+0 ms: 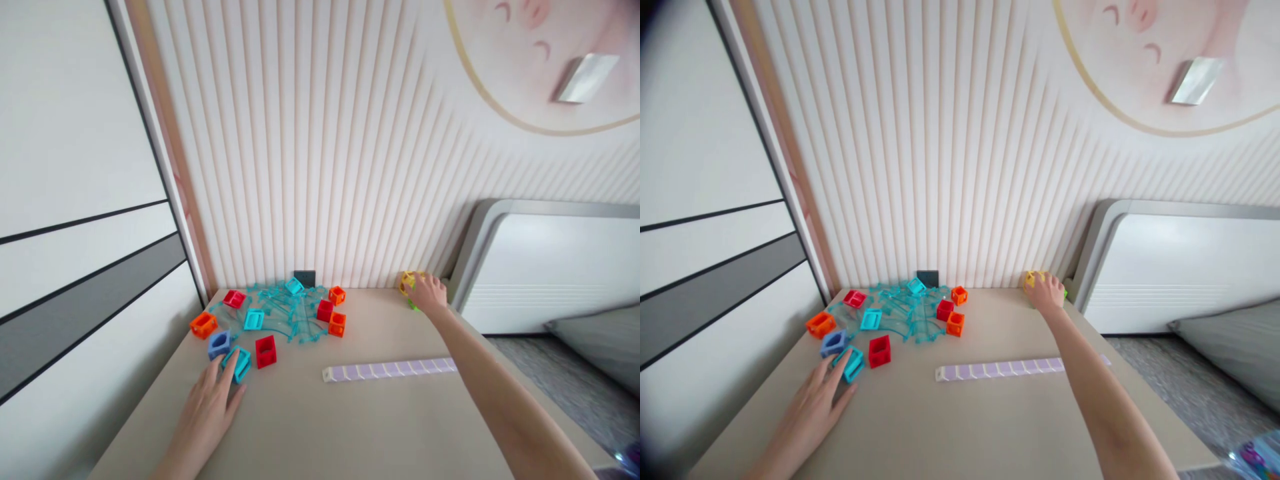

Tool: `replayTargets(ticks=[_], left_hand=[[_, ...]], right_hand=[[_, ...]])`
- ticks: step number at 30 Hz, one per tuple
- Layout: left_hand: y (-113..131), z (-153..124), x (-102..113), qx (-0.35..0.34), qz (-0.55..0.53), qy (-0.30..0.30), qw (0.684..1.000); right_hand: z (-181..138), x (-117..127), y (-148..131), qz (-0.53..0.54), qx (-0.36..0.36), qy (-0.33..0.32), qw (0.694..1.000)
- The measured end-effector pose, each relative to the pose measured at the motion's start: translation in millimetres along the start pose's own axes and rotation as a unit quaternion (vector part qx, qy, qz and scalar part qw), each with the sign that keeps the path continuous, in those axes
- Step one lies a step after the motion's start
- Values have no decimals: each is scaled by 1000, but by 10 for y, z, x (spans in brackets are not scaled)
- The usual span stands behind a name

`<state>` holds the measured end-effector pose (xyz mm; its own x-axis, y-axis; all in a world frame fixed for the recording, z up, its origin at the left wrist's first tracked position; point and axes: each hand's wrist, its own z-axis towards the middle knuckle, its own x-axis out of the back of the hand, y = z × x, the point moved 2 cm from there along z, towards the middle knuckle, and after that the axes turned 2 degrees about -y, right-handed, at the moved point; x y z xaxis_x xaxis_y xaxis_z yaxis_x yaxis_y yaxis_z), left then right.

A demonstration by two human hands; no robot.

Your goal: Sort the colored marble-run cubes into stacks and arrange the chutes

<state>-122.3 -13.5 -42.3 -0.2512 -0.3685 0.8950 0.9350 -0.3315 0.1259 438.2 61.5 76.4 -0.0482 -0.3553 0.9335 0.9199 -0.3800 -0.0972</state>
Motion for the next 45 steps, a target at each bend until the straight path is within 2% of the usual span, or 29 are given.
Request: replayTargets(ticks=[2,5,11,14,18,20,23,25,26,28,30,32,33,36,38,41,45], left_hand=[[29,28,11,5,12,-1,1000],[76,73,75,14,17,18,1000],[378,98,352,-41,-59,60,996],[645,40,463,-68,-120,43,990],[1009,17,509,-93,-222,-2,971],[1181,114,482,-97,-284,-13,954],[1422,429,380,-73,-390,-19,918],[1543,693,286,-46,-467,-10,883],[1580,815,235,-30,-499,0,866],[1589,1000,133,30,-521,46,852],[1539,1078,34,90,-504,99,853],[1480,1065,-52,117,-485,134,856],[1458,1038,-91,120,-479,138,858],[1442,940,-176,117,-483,120,859],[1470,895,-198,107,-499,97,855],[1525,874,-200,94,-528,64,841],[1556,887,-193,97,-540,38,835]], right_hand=[[-42,-25,378,-27,-17,-38,999],[-139,-69,679,-53,3,-80,995],[-267,16,721,-37,44,-90,994],[-325,129,623,21,47,-78,996],[-486,261,267,151,52,-46,986],[-645,282,-72,228,75,-48,970],[-983,269,-734,336,123,-55,932],[-1219,240,-1185,488,146,-86,856],[-1321,222,-1385,513,158,-89,839],[-1468,170,-1699,515,166,-70,838],[-1542,97,-1893,510,175,-36,842],[-1578,-4,-1991,527,186,-21,829],[-1594,-64,-2015,548,189,-34,814],[-1677,-251,-2024,631,169,-123,747],[-1750,-338,-1997,667,134,-154,716],[-1829,-382,-1955,688,89,-134,707],[-1847,-338,-1963,697,73,-118,703]])
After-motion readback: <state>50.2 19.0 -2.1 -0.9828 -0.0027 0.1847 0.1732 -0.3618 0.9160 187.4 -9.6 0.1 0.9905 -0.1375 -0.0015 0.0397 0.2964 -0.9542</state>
